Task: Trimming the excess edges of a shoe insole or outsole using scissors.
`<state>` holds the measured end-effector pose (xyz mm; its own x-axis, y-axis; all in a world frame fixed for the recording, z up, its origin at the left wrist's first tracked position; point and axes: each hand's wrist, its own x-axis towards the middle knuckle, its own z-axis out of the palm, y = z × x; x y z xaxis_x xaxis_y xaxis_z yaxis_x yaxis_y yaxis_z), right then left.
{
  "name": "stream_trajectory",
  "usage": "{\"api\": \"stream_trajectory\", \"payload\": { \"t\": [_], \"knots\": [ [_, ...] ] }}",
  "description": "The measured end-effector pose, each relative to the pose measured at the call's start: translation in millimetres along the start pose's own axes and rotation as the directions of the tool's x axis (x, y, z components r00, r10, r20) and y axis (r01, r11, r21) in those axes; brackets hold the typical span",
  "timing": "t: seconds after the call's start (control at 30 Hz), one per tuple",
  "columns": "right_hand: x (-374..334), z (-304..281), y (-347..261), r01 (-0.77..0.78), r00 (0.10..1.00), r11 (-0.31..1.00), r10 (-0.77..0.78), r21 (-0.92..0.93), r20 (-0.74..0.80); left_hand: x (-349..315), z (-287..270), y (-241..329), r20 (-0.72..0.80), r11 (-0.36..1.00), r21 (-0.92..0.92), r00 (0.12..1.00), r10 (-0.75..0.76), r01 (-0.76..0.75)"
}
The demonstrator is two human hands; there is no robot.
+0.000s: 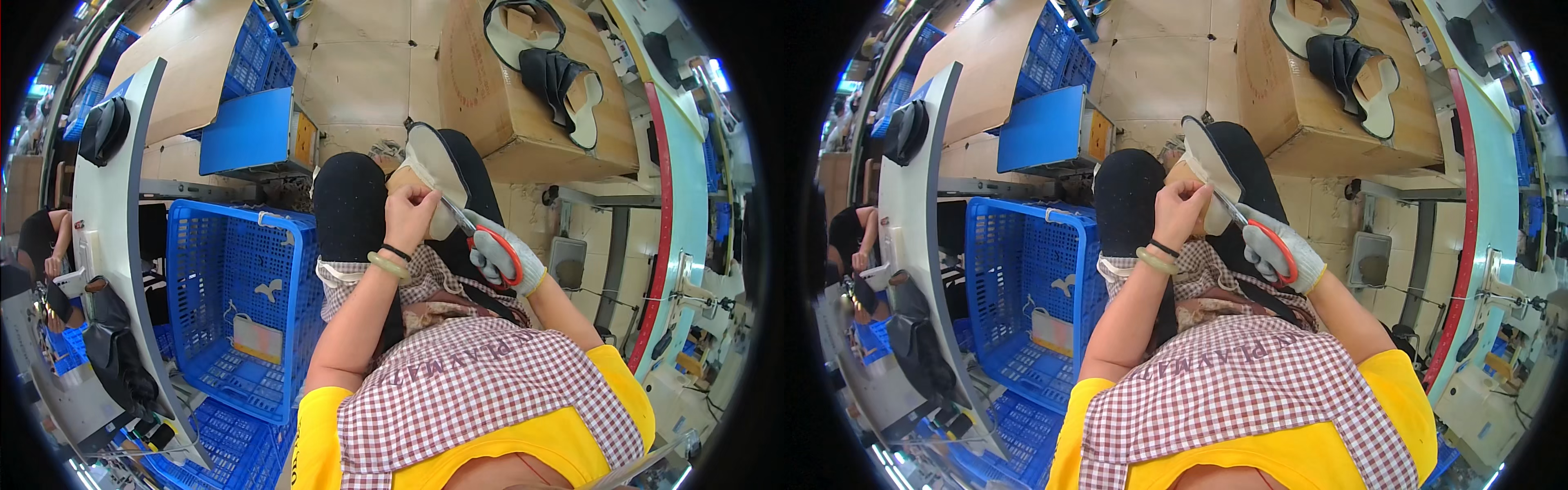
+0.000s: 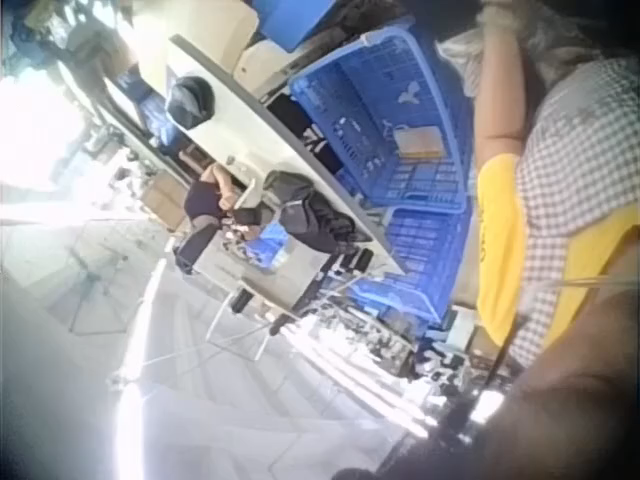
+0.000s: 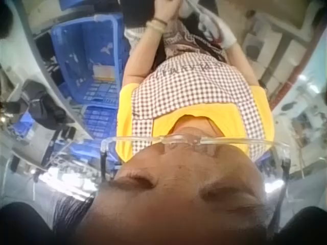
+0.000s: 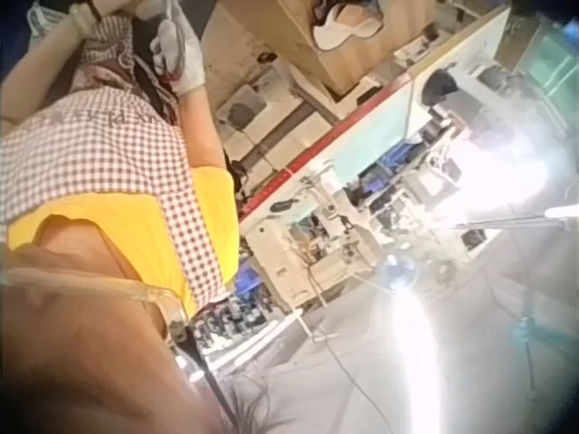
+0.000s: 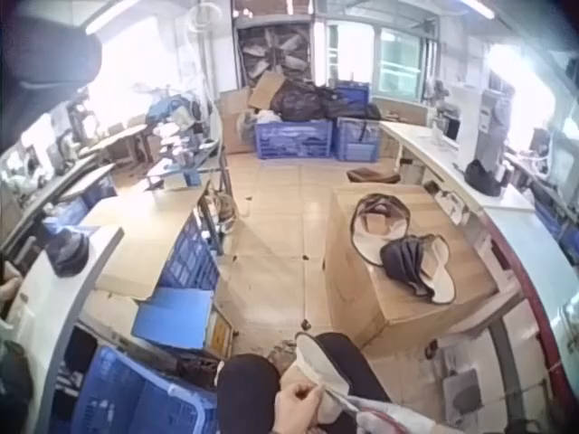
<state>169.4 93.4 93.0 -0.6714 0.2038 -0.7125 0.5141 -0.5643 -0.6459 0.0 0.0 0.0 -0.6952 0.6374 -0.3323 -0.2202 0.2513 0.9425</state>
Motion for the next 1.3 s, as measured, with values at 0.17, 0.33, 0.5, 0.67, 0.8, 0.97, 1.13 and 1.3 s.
{"api": "stream_trajectory", "payload": {
  "t": [0.17,0.33,0.5,0.67,0.8,0.97,1.13,1.3],
  "knots": [
    [0,-10,-7,-0.016,1.000,0.997,0.017,-0.074,0.010,3,6,5,-0.056,0.994,0.102,0.997,0.045,-0.039],
    [3,-13,-14,-0.011,0.999,0.995,0.016,-0.099,0.049,3,5,2,-0.045,0.999,0.052,0.999,0.016,-0.014],
    [8,-19,-19,0.016,0.996,0.991,-0.005,-0.131,0.084,4,4,3,-0.029,0.999,0.039,1.000,-0.001,0.003],
    [15,-40,-21,-0.123,0.965,0.987,0.095,0.103,0.247,4,4,0,0.007,0.999,-0.037,0.999,-0.039,0.040],
    [16,-37,-25,-0.076,0.981,0.997,0.073,0.010,0.178,2,3,1,0.013,0.996,-0.081,0.999,-0.045,0.046],
    [10,-12,-37,-0.071,0.997,0.981,0.077,-0.179,0.028,2,4,0,0.038,0.989,-0.126,0.997,-0.068,0.072],
    [0,14,-40,-0.068,0.997,0.970,0.059,-0.234,-0.045,1,5,-5,0.050,0.993,-0.117,0.999,-0.021,0.027],
    [2,11,-34,-0.105,0.993,0.984,0.095,-0.144,-0.072,-1,4,-5,0.088,0.992,-0.128,0.996,-0.004,0.016]
  ]
}}
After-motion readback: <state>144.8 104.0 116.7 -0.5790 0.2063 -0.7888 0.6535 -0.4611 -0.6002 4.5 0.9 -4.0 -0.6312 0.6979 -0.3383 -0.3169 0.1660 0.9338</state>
